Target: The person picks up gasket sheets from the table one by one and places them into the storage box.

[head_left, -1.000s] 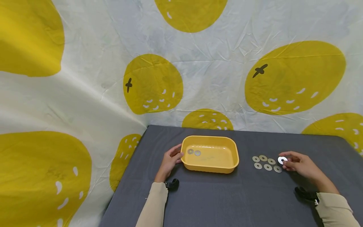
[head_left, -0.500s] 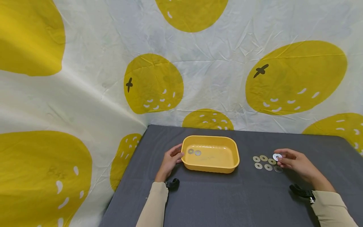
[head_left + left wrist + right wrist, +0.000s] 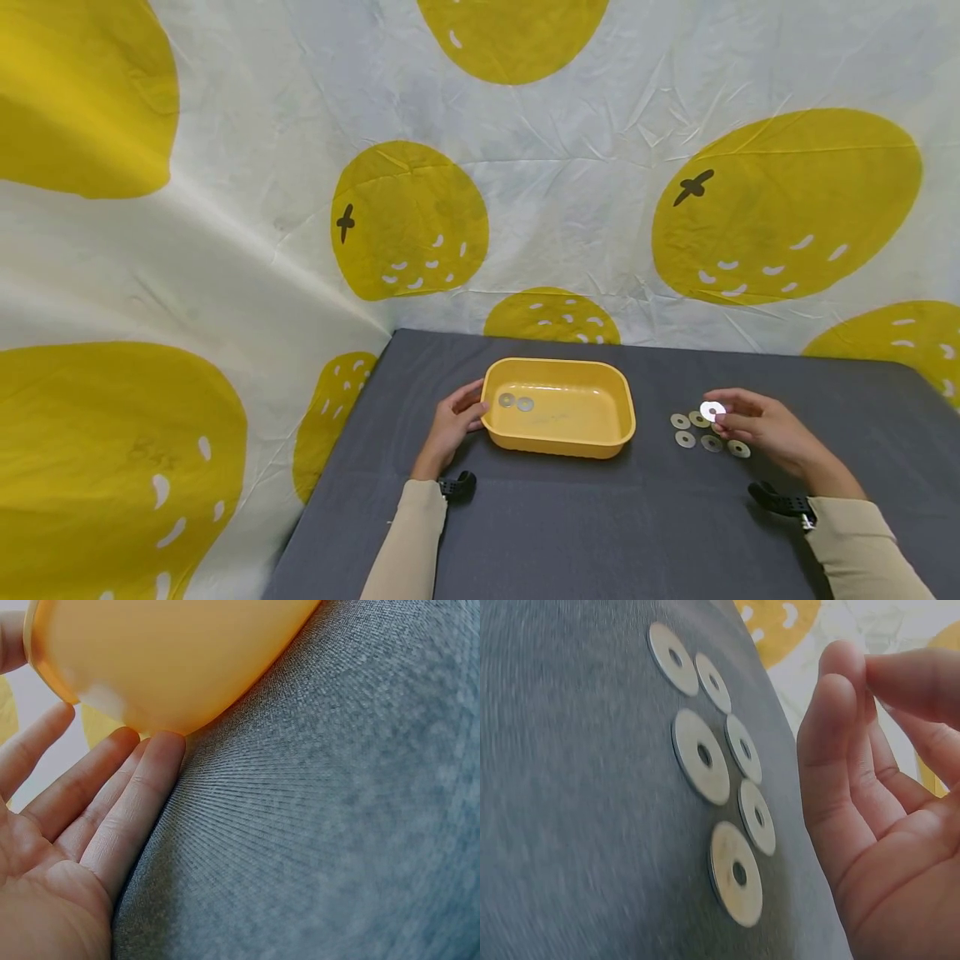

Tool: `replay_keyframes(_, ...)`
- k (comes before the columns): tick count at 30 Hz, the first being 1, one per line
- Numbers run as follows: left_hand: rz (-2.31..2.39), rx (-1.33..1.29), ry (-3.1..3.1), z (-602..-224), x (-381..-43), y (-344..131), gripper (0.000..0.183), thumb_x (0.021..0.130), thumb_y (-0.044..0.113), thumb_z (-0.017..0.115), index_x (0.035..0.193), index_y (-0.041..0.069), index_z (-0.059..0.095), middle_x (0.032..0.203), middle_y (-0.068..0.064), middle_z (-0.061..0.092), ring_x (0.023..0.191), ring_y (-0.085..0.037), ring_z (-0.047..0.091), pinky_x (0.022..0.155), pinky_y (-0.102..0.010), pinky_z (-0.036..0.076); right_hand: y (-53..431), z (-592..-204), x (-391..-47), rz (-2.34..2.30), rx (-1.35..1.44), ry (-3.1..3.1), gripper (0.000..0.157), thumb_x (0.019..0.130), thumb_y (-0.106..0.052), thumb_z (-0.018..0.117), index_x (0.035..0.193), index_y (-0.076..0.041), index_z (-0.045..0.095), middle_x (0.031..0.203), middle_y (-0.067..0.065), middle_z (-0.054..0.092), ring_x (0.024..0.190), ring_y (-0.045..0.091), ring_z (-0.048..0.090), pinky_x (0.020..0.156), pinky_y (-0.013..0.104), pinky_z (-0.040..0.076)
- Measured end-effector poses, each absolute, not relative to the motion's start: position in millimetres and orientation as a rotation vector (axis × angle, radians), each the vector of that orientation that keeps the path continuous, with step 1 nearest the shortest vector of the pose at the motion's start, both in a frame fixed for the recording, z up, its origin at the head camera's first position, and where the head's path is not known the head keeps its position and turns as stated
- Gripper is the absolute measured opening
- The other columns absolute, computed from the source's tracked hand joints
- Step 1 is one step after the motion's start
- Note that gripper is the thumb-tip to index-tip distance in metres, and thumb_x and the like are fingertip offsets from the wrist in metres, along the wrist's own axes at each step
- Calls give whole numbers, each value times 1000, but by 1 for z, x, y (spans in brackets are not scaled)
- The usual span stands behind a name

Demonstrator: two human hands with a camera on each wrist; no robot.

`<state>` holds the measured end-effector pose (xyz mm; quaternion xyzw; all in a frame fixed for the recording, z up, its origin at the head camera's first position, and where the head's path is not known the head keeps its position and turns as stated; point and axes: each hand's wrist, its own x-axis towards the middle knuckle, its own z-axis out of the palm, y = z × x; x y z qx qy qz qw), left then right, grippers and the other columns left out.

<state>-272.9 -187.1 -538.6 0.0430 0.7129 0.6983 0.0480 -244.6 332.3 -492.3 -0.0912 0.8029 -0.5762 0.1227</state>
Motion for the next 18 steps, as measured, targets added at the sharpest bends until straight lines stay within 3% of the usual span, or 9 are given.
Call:
replay_keyframes(9, 2122, 113, 2174, -539, -274, -187, 50, 99, 18, 68, 148, 22, 56, 139, -18, 63, 118, -32, 68, 88, -34, 62, 312, -485, -249, -1580, -245, 2363, 54, 100, -20, 68, 144, 4, 48, 116, -5, 70, 102, 12, 71, 85, 28, 60)
replay_keyframes(18, 2132, 120, 2166, -539, -274, -188, 50, 99, 19, 69, 147, 23, 57, 139, -17, 63, 119, -31, 68, 87, -34, 63, 296, -481, -256, -1533, -245, 2384, 60, 99, -23, 69, 146, 6, 45, 123, 16, 65, 105, 15, 71, 86, 28, 60)
